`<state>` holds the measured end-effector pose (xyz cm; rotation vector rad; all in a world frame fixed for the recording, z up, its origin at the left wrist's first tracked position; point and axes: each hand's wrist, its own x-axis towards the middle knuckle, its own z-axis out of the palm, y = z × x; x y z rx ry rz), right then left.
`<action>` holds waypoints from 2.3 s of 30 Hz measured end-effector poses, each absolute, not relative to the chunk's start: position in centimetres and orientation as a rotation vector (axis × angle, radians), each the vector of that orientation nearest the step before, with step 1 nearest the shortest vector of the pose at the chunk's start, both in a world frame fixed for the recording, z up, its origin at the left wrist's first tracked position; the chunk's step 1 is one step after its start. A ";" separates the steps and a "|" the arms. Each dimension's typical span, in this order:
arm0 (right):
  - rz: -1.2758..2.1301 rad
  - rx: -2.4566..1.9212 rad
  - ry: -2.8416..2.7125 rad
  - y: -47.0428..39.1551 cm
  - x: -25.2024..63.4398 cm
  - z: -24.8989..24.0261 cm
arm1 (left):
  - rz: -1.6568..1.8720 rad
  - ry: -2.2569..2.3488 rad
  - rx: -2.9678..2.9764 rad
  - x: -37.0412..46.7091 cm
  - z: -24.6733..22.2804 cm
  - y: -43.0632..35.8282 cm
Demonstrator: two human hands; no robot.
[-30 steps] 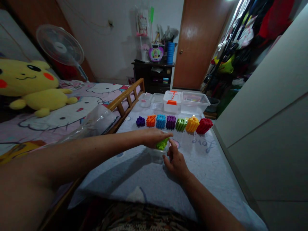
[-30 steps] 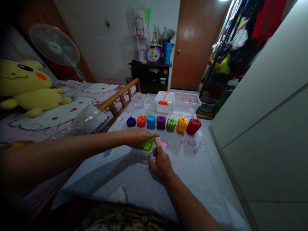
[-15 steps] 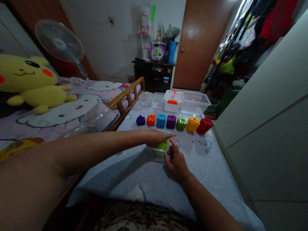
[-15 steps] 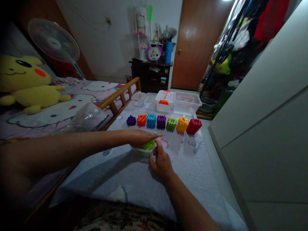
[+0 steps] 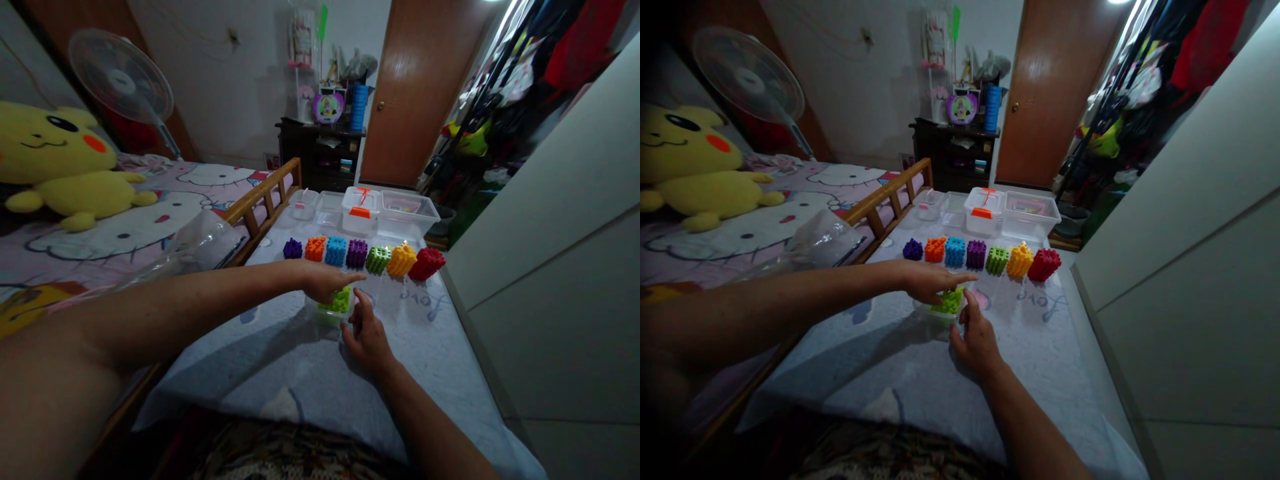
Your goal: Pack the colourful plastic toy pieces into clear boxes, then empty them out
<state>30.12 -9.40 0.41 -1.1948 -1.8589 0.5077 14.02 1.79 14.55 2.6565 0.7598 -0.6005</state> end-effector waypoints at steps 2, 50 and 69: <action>0.505 -1.188 -1.862 -9.4 30.1 0.4 | -0.582 0.800 2.640 13.9 14.5 1.4; 0.646 -1.206 -1.800 -8.9 30.5 0.2 | 0.639 1.421 2.924 6.6 8.4 -8.2; 0.645 -1.259 -1.784 -8.9 30.3 0.5 | 0.720 1.812 2.635 -1.7 6.6 -8.9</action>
